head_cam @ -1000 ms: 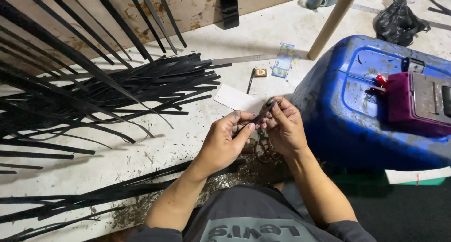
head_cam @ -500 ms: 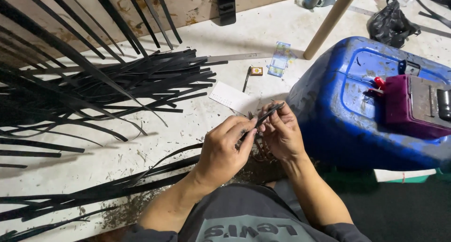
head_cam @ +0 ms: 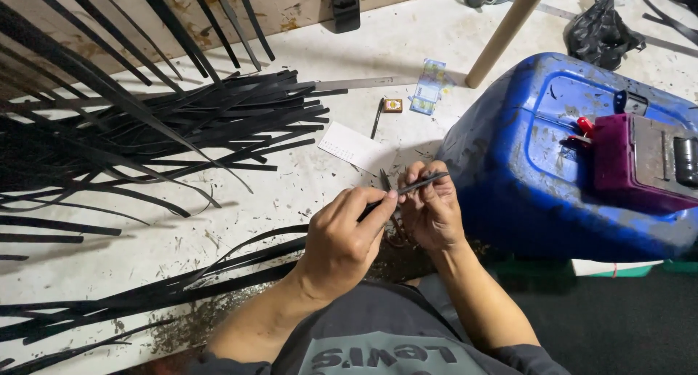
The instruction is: Sanding the edges of thin leather strips using a small piece of sandpaper at a finishing station.
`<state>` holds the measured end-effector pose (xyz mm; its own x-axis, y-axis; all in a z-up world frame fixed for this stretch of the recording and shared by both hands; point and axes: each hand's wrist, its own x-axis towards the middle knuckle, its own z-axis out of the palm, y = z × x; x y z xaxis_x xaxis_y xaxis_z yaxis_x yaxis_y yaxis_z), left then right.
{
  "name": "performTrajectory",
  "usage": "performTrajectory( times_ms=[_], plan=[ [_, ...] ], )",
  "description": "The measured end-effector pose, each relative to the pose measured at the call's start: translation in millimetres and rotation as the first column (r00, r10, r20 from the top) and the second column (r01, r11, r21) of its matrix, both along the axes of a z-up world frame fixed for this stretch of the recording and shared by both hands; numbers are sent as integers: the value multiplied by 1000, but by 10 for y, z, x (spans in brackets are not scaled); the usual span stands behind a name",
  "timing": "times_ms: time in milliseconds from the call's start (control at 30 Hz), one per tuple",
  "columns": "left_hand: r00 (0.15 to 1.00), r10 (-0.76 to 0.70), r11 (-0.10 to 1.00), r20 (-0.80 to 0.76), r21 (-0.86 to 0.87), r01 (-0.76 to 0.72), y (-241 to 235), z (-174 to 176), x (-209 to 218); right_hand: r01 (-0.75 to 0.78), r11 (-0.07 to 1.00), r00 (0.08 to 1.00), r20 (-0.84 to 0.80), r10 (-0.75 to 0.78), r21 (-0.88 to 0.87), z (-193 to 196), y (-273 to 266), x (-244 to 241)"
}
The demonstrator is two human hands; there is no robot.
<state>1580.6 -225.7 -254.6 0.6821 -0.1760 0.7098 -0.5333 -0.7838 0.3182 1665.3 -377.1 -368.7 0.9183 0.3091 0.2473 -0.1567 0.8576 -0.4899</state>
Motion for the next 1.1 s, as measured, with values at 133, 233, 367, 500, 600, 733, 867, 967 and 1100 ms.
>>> performTrajectory(
  times_ms=[133,233,367,500,600,733,867,967,1100],
  plan=[
    [998,-6,999,58,45,3,-8,-31,25,-1,1000,1000,4,1,18,-28,-7,-4],
    [996,-6,998,84,56,1,-15,-42,43,-4,1000,1000,3,4,18,-44,-12,12],
    [997,-13,999,71,42,10,-23,-34,50,-4,1000,1000,-5,4,14,-21,-18,8],
    [999,-25,999,26,-25,25,-42,-47,52,-11,1000,1000,-7,11,21,-10,-12,19],
    [997,-41,988,-57,-153,32,-41,0,55,11,1000,998,-69,-13,-29,40,-33,27],
    [990,-58,970,-129,-240,26,-32,22,50,45,998,996,-77,-49,-53,93,-28,28],
    [979,-84,956,-189,-291,26,-4,69,61,82,992,994,-57,-88,-99,-3,-71,50],
    [973,-86,946,-214,-324,13,2,10,76,101,986,991,-69,-111,-134,-33,-92,48],
    [968,-110,935,-227,-354,23,8,12,86,115,980,989,-75,-129,-165,-163,-108,46]
  ],
)
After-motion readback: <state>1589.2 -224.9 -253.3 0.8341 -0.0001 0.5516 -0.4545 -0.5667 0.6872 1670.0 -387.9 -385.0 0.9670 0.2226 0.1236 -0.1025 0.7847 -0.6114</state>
